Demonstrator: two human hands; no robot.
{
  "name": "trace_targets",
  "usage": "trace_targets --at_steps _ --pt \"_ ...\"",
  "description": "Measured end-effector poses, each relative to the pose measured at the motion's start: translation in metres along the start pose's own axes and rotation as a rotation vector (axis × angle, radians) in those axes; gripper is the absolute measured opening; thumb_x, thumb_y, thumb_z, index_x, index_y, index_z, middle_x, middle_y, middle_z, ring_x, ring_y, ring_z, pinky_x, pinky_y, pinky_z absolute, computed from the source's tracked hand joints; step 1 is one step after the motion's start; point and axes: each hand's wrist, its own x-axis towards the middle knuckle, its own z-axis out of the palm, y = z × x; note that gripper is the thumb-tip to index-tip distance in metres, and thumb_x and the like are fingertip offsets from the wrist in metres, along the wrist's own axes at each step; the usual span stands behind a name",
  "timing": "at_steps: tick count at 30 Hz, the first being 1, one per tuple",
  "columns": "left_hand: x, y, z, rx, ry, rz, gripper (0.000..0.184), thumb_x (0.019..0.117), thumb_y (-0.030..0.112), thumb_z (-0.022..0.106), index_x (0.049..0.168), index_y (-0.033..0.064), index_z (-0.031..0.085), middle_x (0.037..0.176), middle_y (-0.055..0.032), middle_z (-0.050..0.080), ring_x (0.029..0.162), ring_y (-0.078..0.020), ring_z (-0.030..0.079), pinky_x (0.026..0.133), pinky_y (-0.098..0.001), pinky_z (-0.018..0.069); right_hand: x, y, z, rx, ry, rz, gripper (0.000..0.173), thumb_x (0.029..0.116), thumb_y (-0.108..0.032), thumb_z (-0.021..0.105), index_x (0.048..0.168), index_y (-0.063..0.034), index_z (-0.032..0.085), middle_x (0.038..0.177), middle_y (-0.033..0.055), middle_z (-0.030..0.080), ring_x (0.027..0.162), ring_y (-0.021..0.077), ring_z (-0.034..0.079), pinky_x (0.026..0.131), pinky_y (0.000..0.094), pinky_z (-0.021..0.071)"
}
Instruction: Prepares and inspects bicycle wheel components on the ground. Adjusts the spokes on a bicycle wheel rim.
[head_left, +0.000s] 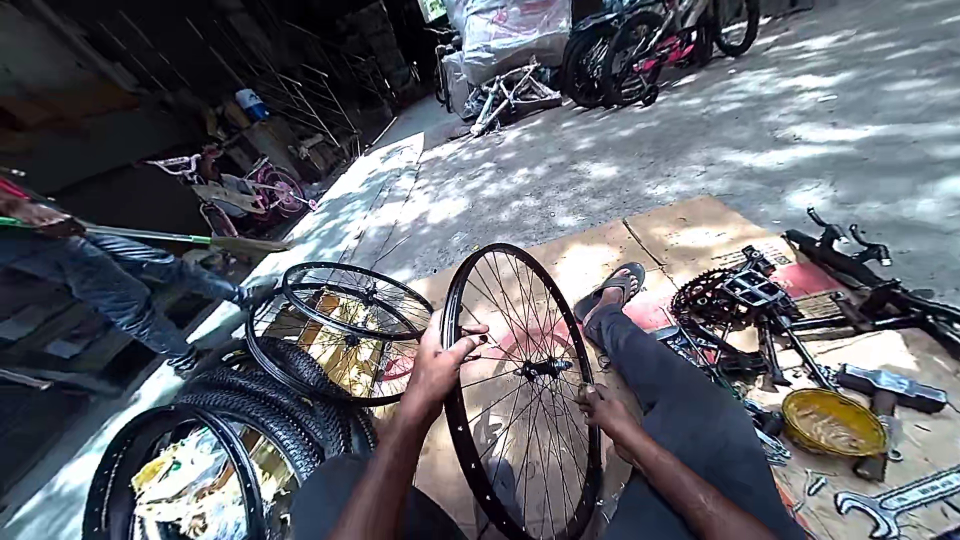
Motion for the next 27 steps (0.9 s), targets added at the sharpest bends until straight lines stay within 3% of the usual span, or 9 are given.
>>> trace_targets --at_steps 5,10,13,15,18,19,21,23,27 --pt "0.055 0.025 0.04 -0.026 -0.015 -0.025 0.053 0.1015 0.034 0.064 0.143 0.0066 0.046 0.114 -0.0138 0.072 0.096 -0.0248 0.073 0.082 -0.0431 0.0612 -0.005 -0.007 -0.002 0.136 0.077 0.007 0.036 0.1135 -0.024 0.037 0.138 -0.0016 0.051 0.113 0.0178 0.072 0.086 0.0282 0.075 0.072 0.0417 0.0626" --pt "0.08 0.048 0.075 0.109 -0.061 -0.009 0.068 0.0913 0.044 0.074 0.142 0.0088 0.046 0.116 -0.0188 0.068 0.096 -0.0311 0.072 0.081 -0.0524 0.061 -0.008 -0.009 -0.013 0.198 0.107 0.047 0.037 0.1133 -0.023 0.038 0.139 -0.0004 0.052 0.118 0.0214 0.069 0.09 0.0297 0.074 0.073 0.042 0.0626" --pt "0.07 0.059 0.088 0.221 -0.025 0.023 0.069 0.0908 0.048 0.072 0.144 0.0114 0.048 0.114 -0.0195 0.067 0.095 -0.0327 0.068 0.081 -0.0562 0.0566 -0.01 -0.01 -0.014 0.215 0.126 0.072 0.037 0.1135 -0.024 0.038 0.14 -0.0009 0.051 0.119 0.0212 0.067 0.088 0.0289 0.073 0.072 0.0411 0.0622" --pt "0.029 0.051 0.092 0.322 0.057 0.113 0.074 0.0914 0.05 0.071 0.15 0.0147 0.044 0.122 -0.0177 0.066 0.105 -0.0328 0.067 0.088 -0.0594 0.0541 -0.012 -0.011 -0.013 0.232 0.139 0.088 0.036 0.1135 -0.023 0.038 0.138 -0.001 0.051 0.115 0.0207 0.069 0.084 0.0278 0.074 0.069 0.0394 0.0618" --pt "-0.062 -0.02 0.109 0.409 0.218 0.274 0.079 0.0891 0.041 0.073 0.154 0.0121 0.038 0.133 -0.0116 0.06 0.107 -0.0227 0.066 0.087 -0.0479 0.0594 -0.013 -0.013 -0.014 0.238 0.13 0.084 0.032 0.1131 -0.022 0.039 0.135 -0.0017 0.052 0.107 0.0184 0.072 0.08 0.0256 0.074 0.066 0.0364 0.061" --pt "-0.088 -0.049 0.115 0.404 0.246 0.297 0.079 0.0866 0.034 0.074 0.15 0.003 0.04 0.128 -0.013 0.063 0.103 -0.0209 0.068 0.086 -0.0439 0.0605 -0.013 -0.014 -0.014 0.232 0.127 0.076 0.032 0.1129 -0.021 0.04 0.136 -0.0021 0.052 0.106 0.0183 0.072 0.08 0.0254 0.074 0.066 0.0363 0.0609" --pt "-0.121 -0.087 0.118 0.369 0.251 0.244 0.072 0.0874 0.024 0.07 0.144 -0.0081 0.039 0.102 -0.0073 0.069 0.079 -0.0146 0.069 0.07 -0.0369 0.0626 -0.014 -0.016 -0.011 0.192 0.099 0.068 0.035 0.1124 -0.02 0.041 0.141 -0.0033 0.05 0.108 0.0179 0.071 0.082 0.0243 0.073 0.069 0.0361 0.0604" --pt "-0.13 -0.091 0.107 0.329 0.184 0.122 0.07 0.0905 0.02 0.065 0.147 -0.0063 0.032 0.084 -0.0021 0.068 0.064 -0.0135 0.068 0.059 -0.037 0.0629 -0.016 -0.014 -0.006 0.123 0.053 0.063 0.034 0.112 -0.021 0.042 0.14 -0.0041 0.052 0.106 0.0163 0.072 0.08 0.0225 0.072 0.069 0.0357 0.0598" --pt "-0.104 -0.053 0.06 0.131 0.037 -0.002 0.07 0.0923 0.012 0.064 0.152 0.0066 0.027 0.086 -0.0059 0.064 0.061 -0.0194 0.067 0.054 -0.039 0.0636 -0.031 -0.022 0.005 0.0 -0.036 -0.13 0.033 0.1101 -0.022 0.048 0.134 -0.0018 0.059 0.099 0.0136 0.075 0.076 0.0215 0.074 0.069 0.0364 0.0619"
